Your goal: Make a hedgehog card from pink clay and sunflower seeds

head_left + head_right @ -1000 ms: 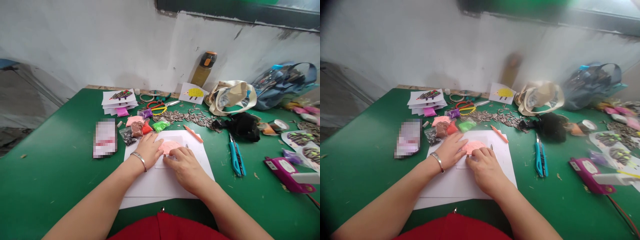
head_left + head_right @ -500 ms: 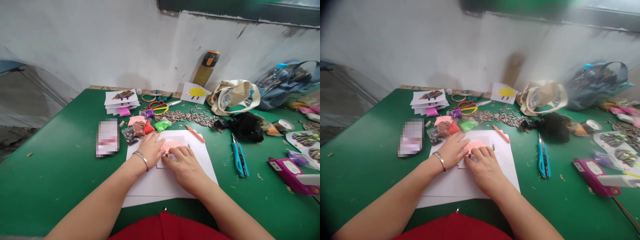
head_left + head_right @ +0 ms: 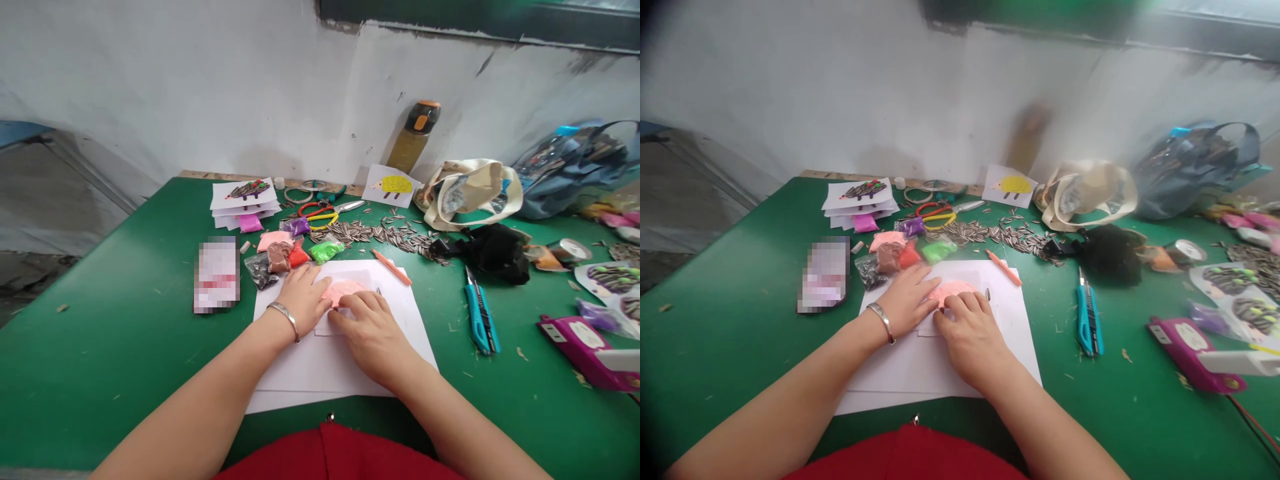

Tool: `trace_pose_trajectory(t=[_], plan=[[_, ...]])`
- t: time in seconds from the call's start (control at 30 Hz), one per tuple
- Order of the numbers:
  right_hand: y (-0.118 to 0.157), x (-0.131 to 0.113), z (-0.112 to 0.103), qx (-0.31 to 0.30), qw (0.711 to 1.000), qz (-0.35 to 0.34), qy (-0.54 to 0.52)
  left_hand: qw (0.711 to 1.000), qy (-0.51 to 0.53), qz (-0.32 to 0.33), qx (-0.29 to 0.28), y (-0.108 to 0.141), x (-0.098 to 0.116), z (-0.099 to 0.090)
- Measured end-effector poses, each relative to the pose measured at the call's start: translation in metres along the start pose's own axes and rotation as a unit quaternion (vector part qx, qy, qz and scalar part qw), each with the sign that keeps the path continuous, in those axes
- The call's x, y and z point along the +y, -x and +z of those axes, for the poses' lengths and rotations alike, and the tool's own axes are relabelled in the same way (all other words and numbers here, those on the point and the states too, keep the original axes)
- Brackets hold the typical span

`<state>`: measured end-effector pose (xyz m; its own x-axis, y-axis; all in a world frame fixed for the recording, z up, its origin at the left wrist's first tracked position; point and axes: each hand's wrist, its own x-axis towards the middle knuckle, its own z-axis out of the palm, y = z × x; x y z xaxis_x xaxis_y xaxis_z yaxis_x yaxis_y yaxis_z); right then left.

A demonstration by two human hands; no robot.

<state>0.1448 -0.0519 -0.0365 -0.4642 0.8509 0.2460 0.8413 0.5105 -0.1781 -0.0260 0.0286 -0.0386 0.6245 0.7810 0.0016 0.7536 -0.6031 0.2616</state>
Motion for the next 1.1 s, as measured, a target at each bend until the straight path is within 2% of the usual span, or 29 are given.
trace_pose_trajectory(t=[0.3,0.53,0.7,1.1], plan=[[0.0055,0.0018,-0.0032,0.013,1.0,0.026,-0.008,1.0,-0.004,-0.013,-0.021,-0.0004,0.0013,-0.0027],[0.0057,0.0046,-0.0049,-0.022,0.999,0.045,-0.002,0.999,0.007,0.004,-0.032,-0.0011,-0.0013,-0.0064],[0.0062,0.0048,-0.0029,-0.019,0.999,0.035,-0.006,0.999,0.011,0.008,-0.033,-0.0015,-0.0024,-0.006],[0.0034,0.003,-0.0032,-0.036,0.998,0.054,-0.004,0.998,0.003,-0.016,-0.053,-0.0009,0.0022,-0.0083]])
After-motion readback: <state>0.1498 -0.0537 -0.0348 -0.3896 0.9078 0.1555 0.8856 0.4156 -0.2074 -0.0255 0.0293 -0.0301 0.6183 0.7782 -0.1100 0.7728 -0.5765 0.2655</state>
